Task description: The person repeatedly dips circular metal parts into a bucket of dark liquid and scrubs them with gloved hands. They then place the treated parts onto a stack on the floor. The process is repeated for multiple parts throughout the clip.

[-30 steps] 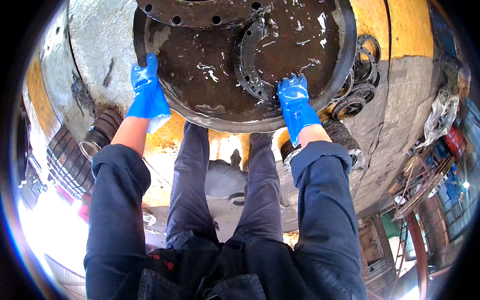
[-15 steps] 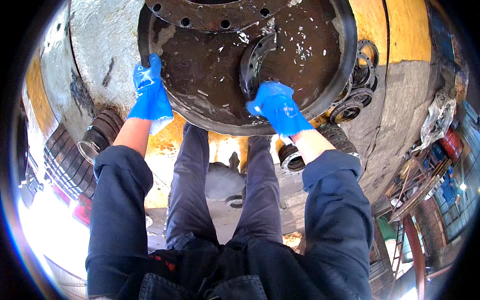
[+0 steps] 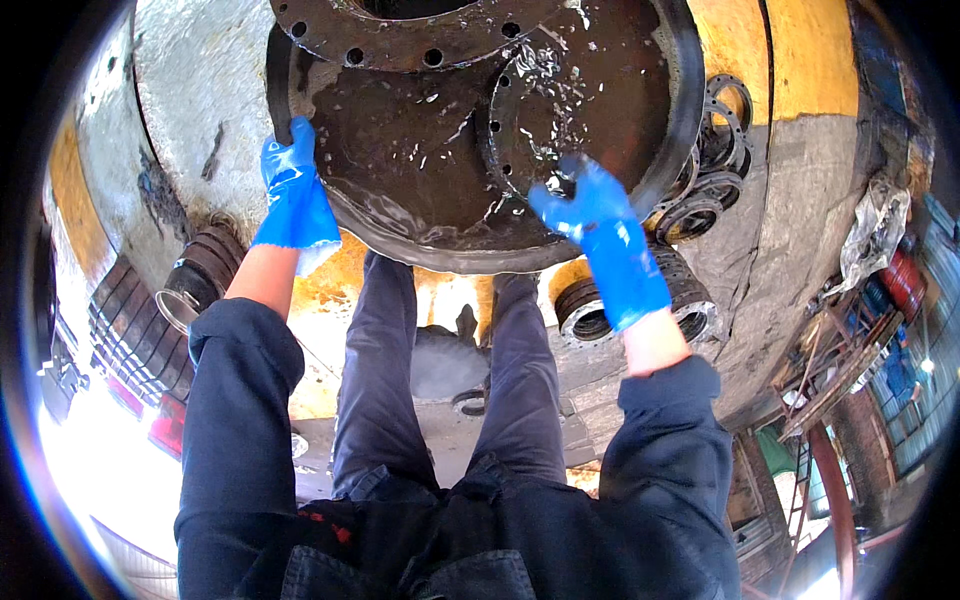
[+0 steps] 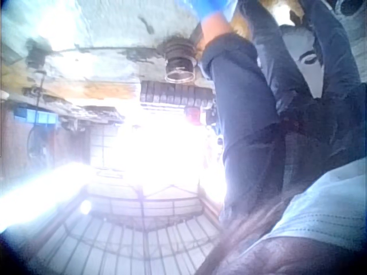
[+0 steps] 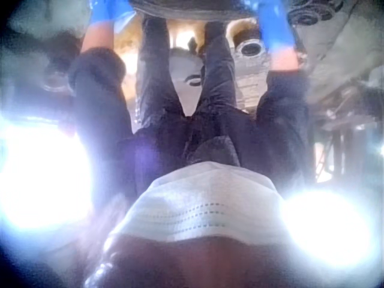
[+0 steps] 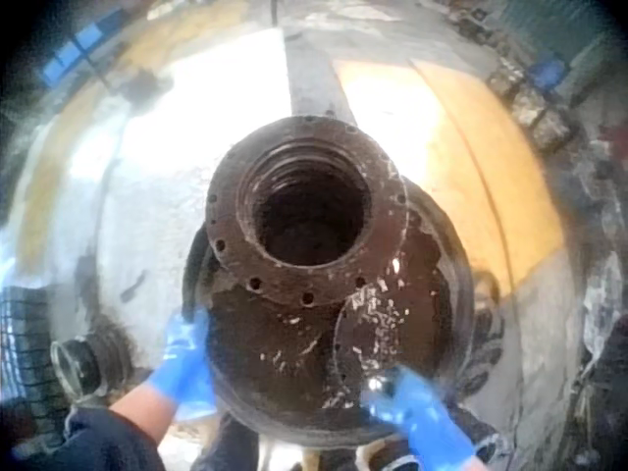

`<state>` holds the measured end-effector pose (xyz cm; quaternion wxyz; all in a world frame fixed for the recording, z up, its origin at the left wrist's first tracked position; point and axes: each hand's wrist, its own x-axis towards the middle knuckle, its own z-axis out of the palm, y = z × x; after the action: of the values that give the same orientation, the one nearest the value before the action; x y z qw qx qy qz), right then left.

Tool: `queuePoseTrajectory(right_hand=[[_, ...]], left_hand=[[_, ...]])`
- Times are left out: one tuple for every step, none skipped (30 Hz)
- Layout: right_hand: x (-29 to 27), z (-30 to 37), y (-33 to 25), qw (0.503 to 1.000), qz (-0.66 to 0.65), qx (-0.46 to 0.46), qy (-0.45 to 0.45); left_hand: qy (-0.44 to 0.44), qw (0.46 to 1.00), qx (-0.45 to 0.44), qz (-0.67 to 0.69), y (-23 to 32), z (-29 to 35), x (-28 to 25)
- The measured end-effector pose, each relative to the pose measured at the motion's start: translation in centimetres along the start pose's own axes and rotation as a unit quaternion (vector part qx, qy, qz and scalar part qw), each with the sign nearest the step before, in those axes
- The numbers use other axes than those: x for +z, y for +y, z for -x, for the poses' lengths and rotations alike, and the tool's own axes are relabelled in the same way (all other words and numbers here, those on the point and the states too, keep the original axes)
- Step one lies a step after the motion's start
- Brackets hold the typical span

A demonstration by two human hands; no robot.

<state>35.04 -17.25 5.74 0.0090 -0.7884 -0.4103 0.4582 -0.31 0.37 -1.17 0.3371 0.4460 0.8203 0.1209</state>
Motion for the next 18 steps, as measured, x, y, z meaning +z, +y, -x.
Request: queuePoseTrajectory(right_hand=[[0.8, 1.0, -0.3, 0.997, 0.073, -0.031, -0.002], [1.6, 1.7, -0.7, 0.987, 0.146, -0.062, -0.003], [2.6, 1.7, -0.8, 0.973, 0.208, -0.085, 0.045], [3.8, 1.6, -0.9, 0.953, 0.269, -0.105, 0.095], [4.8, 1.4, -1.0, 0.925, 0.328, -0.123, 0.145], [5.7, 0.6, -1.8, 0.928, 0.341, -0.096, 0.117], [6.1, -0.4, -2.5, 0.927, 0.358, -0.063, 0.09], [6.2, -1.4, -3.0, 0.925, 0.373, -0.03, 0.063], [6.2, -2.6, -2.1, 0.92, 0.392, 0.016, 0.015], [6.0, -2.8, -2.6, 0.932, 0.361, 0.018, 0.007], [5.8, -2.9, -3.0, 0.943, 0.331, 0.02, -0.002], [5.3, -2.8, -3.3, 0.953, 0.302, 0.02, -0.009], [4.7, -2.7, -3.4, 0.954, 0.299, -0.002, 0.002], [4.7, -2.6, -3.9, 0.956, 0.29, -0.032, 0.012], [4.0, -2.0, -3.5, 0.955, 0.291, -0.045, 0.016], [3.3, -1.8, -3.1, 0.959, 0.28, -0.043, 0.005], [2.4, -1.6, -2.8, 0.962, 0.27, -0.042, -0.006], [1.2, -1.4, -2.7, 0.965, 0.26, -0.043, -0.016]], left_hand=[[0.005, 1.0, 0.001, -0.011, 0.5, 0.4, -0.6], [0.008, 1.0, 0.01, -0.008, 0.3, 0.2, -0.6], [0.013, 1.0, 0.02, -0.004, -0.4, -0.4, -0.8], [0.016, 0.999, 0.032, 0.0, -1.2, -1.0, -0.6], [0.037, 0.998, 0.03, -0.028, -1.8, -1.6, -0.2], [0.053, 0.998, 0.024, -0.04, -3.0, -2.4, -0.2], [0.061, 0.997, 0.019, -0.047, -3.4, -2.6, 0.2], [0.069, 0.996, 0.014, -0.055, -3.7, -2.9, 0.6], [0.028, 0.999, 0.041, 0.0, -3.2, -2.0, 1.3], [0.018, 0.999, 0.041, 0.017, -3.0, -1.7, 0.9], [0.007, 0.999, 0.04, 0.034, -2.9, -1.4, 0.5], [-0.002, 0.998, 0.038, 0.053, -2.7, -1.5, 0.1], [0.01, 0.998, 0.05, 0.04, -3.5, -2.4, 0.2], [0.031, 0.997, 0.062, 0.022, -5.4, -4.1, -0.4], [0.035, 0.997, 0.068, 0.009, -5.2, -3.6, 0.2], [0.019, 0.999, 0.044, 0.002, -5.0, -3.3, 0.5], [0.002, 1.0, 0.019, -0.004, -4.8, -3.2, 0.6], [-0.012, 1.0, -0.006, -0.011, -4.0, -2.8, 0.8]])
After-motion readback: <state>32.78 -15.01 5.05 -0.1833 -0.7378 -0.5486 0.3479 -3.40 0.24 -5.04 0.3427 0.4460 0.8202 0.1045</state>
